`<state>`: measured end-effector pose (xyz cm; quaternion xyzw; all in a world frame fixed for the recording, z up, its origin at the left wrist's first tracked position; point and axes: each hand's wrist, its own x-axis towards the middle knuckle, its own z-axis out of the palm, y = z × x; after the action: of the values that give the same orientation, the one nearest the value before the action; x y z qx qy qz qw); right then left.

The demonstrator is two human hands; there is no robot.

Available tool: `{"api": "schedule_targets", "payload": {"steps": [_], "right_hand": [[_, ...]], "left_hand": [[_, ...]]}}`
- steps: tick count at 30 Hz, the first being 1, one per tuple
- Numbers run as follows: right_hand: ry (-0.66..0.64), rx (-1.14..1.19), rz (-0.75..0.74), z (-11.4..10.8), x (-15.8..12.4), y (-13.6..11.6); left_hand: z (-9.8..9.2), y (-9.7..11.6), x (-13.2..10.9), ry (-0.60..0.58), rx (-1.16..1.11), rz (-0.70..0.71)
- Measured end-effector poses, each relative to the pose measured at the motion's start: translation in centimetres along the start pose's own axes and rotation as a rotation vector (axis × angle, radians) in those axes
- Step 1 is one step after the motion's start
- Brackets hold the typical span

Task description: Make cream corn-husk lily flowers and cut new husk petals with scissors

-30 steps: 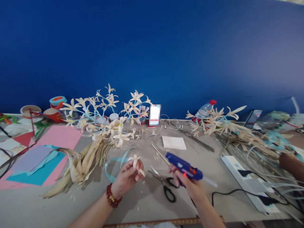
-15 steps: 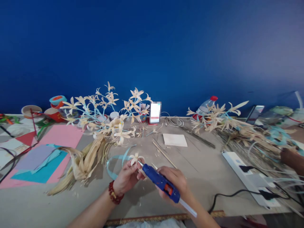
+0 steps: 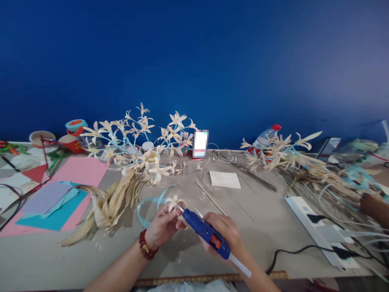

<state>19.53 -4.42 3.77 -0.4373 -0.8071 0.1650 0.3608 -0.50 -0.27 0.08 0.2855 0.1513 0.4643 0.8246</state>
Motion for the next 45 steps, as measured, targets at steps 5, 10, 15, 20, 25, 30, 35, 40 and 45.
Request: {"api": "schedule_targets", "payload": {"steps": [5, 10, 15, 20, 25, 30, 35, 40, 45], "right_hand": [[0.006, -0.073, -0.041, 0.03, -0.01, -0.14], [0.015, -0.124, -0.089, -0.10, 0.32, -0.35], [0.062, -0.147, -0.111, -0.10, 0.55, -0.60], [0.079, -0.148, -0.128, 0.04, 0.58, -0.68], [0.075, -0.134, -0.123, 0.13, 0.48, -0.61], [0.066, -0.143, -0.120, 0.04, 0.57, -0.71], [0.046, -0.153, -0.121, 0.13, 0.45, -0.57], [0.046, -0.155, -0.139, 0.11, 0.42, -0.49], [0.046, -0.144, -0.138, -0.01, 0.48, -0.50]], "left_hand": [[0.07, 0.12, -0.07, 0.008, 0.008, -0.008], [0.04, 0.08, -0.17, 0.007, 0.011, -0.020], [0.18, 0.15, -0.14, 0.008, 0.012, -0.017], [0.13, 0.15, -0.03, -0.010, -0.009, -0.015], [-0.09, 0.01, -0.07, -0.028, -0.026, -0.006], [-0.11, -0.03, -0.12, -0.027, -0.022, 0.005], [0.02, 0.01, -0.08, -0.044, -0.032, 0.011], [0.06, -0.04, -0.11, -0.035, -0.043, 0.016], [-0.25, -0.17, -0.10, -0.026, -0.052, 0.012]]}}
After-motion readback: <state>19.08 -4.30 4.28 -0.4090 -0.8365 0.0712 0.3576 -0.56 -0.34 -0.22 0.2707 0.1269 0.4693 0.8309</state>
